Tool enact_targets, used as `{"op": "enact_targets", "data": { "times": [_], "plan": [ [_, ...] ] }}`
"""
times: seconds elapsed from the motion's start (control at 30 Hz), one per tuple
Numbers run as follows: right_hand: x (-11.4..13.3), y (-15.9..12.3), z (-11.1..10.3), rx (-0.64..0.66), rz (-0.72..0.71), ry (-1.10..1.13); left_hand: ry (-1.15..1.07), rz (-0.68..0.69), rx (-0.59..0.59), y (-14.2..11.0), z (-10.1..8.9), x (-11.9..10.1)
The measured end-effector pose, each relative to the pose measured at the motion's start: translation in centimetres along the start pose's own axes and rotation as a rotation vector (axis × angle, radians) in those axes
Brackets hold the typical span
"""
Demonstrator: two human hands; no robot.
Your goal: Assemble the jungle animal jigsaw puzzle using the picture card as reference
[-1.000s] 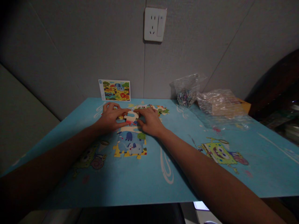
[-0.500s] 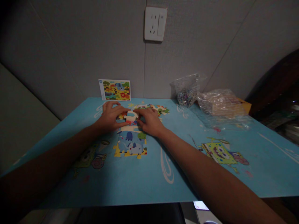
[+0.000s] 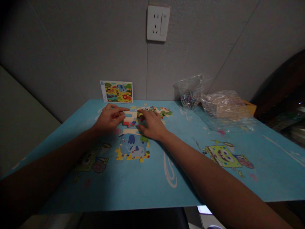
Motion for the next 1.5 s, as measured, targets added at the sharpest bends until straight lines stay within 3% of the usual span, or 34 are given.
{"op": "enact_targets", "data": {
  "times": [0.13,0.27,0.33,0.47,0.57,0.73,0.97,1.23,1.5],
  "plan": [
    [0.0,-0.3,1.1,0.169,-0.003,-0.085,0.033,-0.058,-0.057,-0.1,-1.3,0.1],
    [0.3,-0.4,1.2,0.215,-0.067,-0.026,0.072,-0.088,-0.073,0.0,-2.7,0.0],
    [0.3,-0.4,1.3,0.233,-0.077,-0.001,0.061,-0.112,0.025,0.2,-2.8,0.1],
    [0.3,-0.4,1.2,0.234,-0.067,0.015,-0.001,-0.2,0.389,-0.1,-1.2,0.5],
    [0.3,-0.4,1.2,0.231,-0.06,0.007,0.115,-0.173,0.591,-0.7,-0.1,0.4],
    [0.3,-0.4,1.2,0.219,-0.073,0.01,0.305,-0.072,0.694,-1.0,0.2,0.6],
    [0.1,-0.3,1.3,0.226,-0.086,0.037,0.167,-0.007,0.858,-2.7,0.7,-0.5],
    [-0.2,-0.2,1.4,0.232,-0.082,0.048,0.117,-0.022,0.857,-3.1,1.2,-0.2],
    [0.0,-0.3,1.4,0.233,-0.084,0.064,0.091,0.062,0.853,-3.1,1.1,-0.6]
  ]
}}
Point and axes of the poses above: each hand's wrist, its own y-axis towards the middle knuckle, its own z-axis out of the palm, x = y × z, the point moved 8 cm from there along y, towards the middle knuckle
